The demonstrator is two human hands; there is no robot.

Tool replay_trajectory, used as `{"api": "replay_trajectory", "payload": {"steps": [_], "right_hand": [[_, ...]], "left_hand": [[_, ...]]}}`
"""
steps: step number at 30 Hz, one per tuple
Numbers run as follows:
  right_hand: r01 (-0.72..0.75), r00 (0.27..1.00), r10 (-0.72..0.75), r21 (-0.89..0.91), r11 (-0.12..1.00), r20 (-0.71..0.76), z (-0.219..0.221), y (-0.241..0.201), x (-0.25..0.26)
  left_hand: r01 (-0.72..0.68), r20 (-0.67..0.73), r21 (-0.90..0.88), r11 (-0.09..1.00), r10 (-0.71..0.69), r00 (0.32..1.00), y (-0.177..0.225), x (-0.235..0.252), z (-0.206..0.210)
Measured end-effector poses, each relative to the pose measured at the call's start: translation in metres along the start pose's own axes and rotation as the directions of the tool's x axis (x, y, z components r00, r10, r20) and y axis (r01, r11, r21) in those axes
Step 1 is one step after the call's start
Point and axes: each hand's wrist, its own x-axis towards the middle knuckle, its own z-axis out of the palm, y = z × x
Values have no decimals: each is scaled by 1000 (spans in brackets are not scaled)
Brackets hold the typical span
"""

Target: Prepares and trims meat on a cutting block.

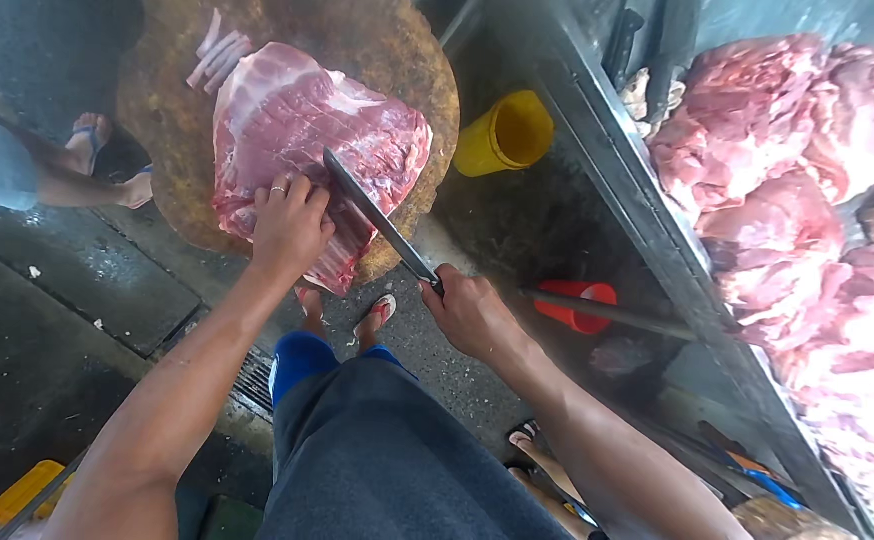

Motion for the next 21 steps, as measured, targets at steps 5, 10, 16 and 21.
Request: {"api": "replay_trajectory", "payload": {"steps": [5, 10, 16, 21], "right_hand": [[-8, 999, 9, -7, 1000, 33, -5, -8, 4], [-9, 1000, 9, -16, 1000, 30, -11, -17, 5], [-57, 993, 62, -45, 997, 103, -25, -24, -1], [-80, 983, 88, -55, 995, 163, -31, -25, -10]], "left_hand": [[-4, -25, -2, 1000, 4, 1000, 0, -1, 2], [6, -41, -5, 1000, -6, 999, 0, -3, 2], [24, -46, 15, 1000, -23, 999, 6, -4, 2], [42, -10, 29, 999, -42, 999, 17, -5, -4]]}}
